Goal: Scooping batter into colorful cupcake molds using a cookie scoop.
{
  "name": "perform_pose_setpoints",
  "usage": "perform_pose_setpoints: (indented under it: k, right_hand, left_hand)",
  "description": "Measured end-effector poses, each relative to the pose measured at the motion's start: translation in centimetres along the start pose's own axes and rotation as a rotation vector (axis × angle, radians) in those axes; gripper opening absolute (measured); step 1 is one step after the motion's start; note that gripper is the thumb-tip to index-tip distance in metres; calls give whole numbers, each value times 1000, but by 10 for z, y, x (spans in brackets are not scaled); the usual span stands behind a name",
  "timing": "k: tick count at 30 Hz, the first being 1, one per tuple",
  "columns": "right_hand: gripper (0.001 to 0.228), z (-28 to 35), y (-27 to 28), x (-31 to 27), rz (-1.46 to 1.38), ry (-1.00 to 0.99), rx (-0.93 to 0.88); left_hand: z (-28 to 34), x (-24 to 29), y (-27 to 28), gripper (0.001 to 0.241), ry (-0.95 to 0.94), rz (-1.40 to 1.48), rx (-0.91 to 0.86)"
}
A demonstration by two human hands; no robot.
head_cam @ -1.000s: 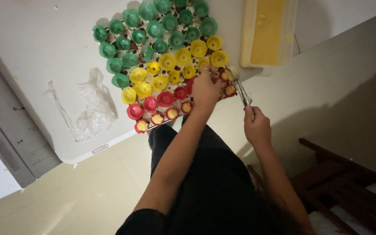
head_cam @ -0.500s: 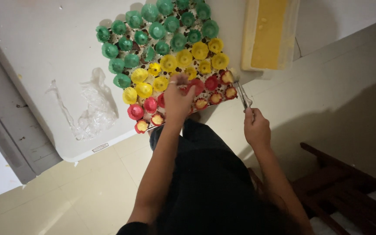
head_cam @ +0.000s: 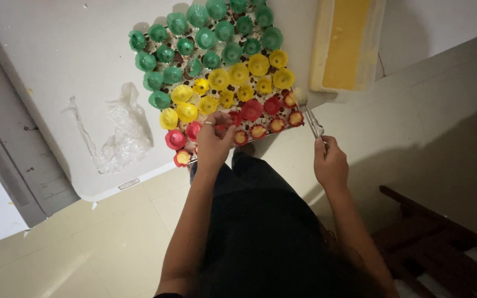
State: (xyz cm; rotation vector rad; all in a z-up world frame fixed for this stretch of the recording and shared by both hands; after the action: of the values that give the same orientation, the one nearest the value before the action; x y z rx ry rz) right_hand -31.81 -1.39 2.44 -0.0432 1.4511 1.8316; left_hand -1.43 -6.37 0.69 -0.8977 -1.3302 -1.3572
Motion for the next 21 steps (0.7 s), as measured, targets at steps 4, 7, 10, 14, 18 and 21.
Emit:
perform_pose_setpoints:
  k: [4,7,10,14,18,21]
  right_hand:
    - [48,3,-1,4,-50,32,24]
    - [47,5,-2,0,-93,92,51]
    - [47,2,-4,-6,73,-8,11]
    - [50,-4,-12,-4,197,-40,10]
    - [50,-1,-6,-14,252,-138,-17]
    - [50,0,-8,-9,274,-73,44]
  left_hand:
    - [2,-4,3,25,-26,6,4]
    - [3,-5,4,26,-34,-10,3]
    - [6,-6,3,25,-48,-2,6]
    - [6,1,6,25,-32,0,-16]
    - [9,-1,9,24,-28,15,-19]
    - [11,-7,11,25,-93,35,11]
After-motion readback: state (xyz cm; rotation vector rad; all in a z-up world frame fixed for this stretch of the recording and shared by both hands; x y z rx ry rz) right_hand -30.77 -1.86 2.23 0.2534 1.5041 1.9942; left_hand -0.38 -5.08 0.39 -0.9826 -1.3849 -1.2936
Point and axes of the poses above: each hand's wrist, its own z-axis away from the middle knuckle, its own y-axis out of the back of the hand, x = y × z, the point moved 2 cm from there along -z, towards the middle knuckle, and after that the axes turned 7 degrees about -y, right-handed, at the moved point
